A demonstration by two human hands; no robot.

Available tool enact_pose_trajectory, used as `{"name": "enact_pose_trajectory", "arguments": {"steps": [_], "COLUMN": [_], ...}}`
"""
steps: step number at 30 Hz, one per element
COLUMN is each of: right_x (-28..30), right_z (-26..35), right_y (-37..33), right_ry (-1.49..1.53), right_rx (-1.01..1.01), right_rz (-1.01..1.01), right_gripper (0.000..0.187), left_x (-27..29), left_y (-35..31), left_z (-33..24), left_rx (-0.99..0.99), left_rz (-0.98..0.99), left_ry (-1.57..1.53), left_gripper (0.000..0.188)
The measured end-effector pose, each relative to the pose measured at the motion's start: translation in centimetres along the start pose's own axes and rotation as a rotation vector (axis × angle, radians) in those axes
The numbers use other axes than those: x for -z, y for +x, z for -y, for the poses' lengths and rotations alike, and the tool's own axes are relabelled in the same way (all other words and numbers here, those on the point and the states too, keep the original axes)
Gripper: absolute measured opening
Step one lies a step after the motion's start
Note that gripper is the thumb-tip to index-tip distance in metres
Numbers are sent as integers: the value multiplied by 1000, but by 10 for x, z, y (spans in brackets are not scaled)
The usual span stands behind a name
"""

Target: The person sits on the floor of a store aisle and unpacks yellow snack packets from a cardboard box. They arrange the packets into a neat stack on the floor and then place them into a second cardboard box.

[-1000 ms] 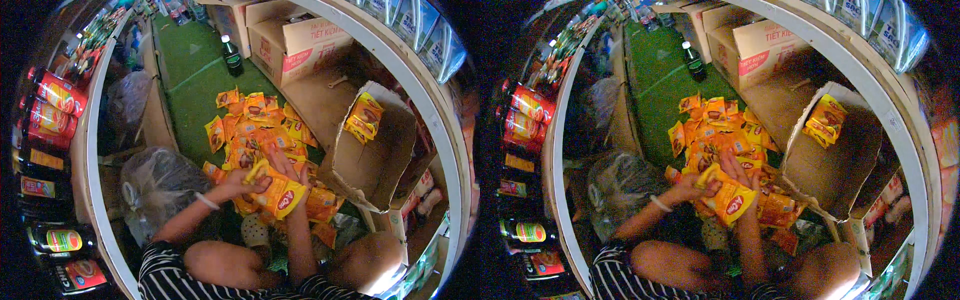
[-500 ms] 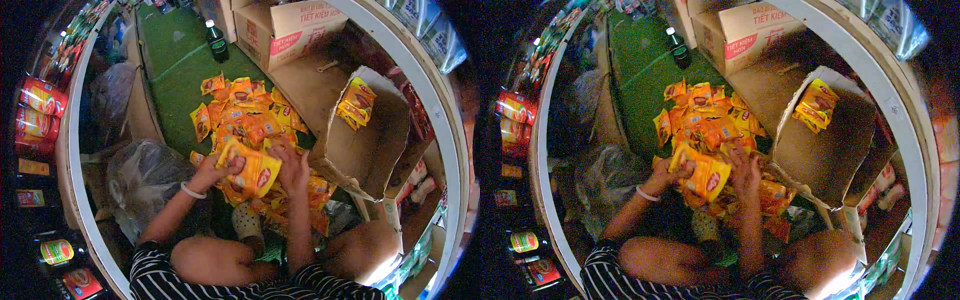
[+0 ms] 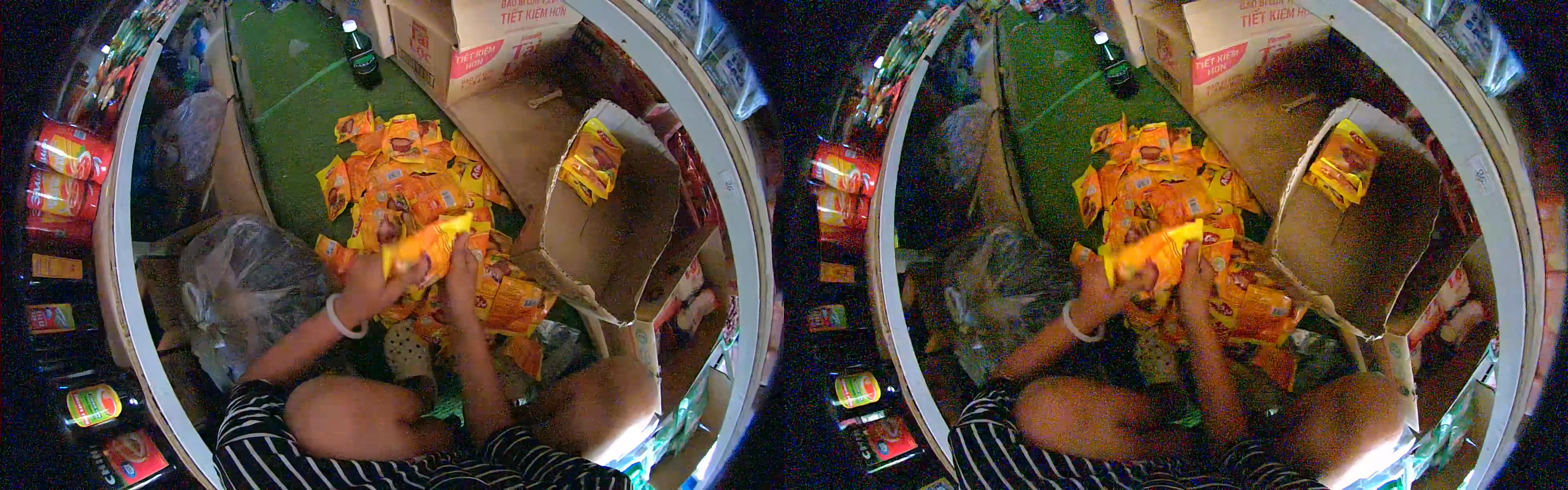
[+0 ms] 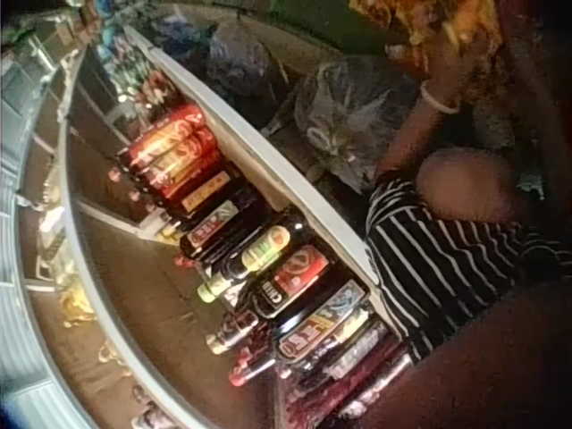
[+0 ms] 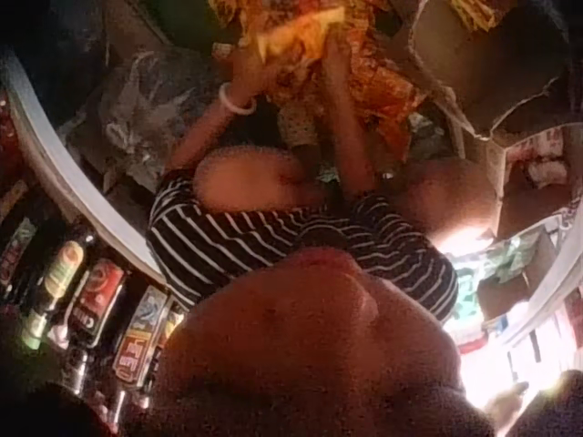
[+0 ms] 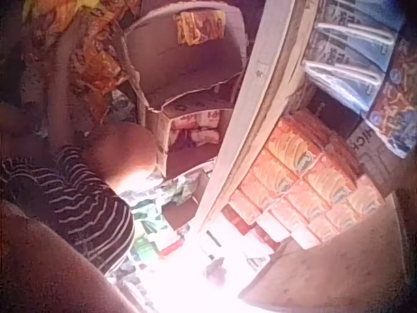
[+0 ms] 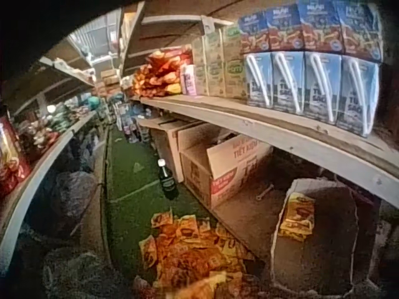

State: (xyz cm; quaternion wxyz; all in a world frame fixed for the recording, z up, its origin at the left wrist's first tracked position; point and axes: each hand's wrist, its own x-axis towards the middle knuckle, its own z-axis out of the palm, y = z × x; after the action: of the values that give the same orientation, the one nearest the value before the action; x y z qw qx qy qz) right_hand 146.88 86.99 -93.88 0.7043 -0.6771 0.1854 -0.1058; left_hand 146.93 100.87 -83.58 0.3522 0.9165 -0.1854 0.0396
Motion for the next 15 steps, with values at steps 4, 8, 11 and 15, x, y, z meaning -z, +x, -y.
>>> {"name": "enact_pose_trajectory", "arguments": {"steps": [4, 8, 11, 15], "right_x": [-5, 5, 5, 5], "right_z": [79, 90, 82, 94], "right_y": [-21, -11, -20, -16], "right_ry": [-201, -129, -215, 144], "right_rx": [224, 171, 232, -24], "right_rz": [-90, -141, -107, 137], "right_gripper": [45, 38, 31, 30], "left_x": [4, 14, 30, 41], "left_y": [-1, -11, 19, 21], "left_z": [37, -5, 29, 6], "left_rx": [389, -289, -124, 260], "left_rz": [-89, -216, -293, -346], "left_ry": [-489, 48, 190, -159], "left_gripper": [39, 39, 31, 28]}}
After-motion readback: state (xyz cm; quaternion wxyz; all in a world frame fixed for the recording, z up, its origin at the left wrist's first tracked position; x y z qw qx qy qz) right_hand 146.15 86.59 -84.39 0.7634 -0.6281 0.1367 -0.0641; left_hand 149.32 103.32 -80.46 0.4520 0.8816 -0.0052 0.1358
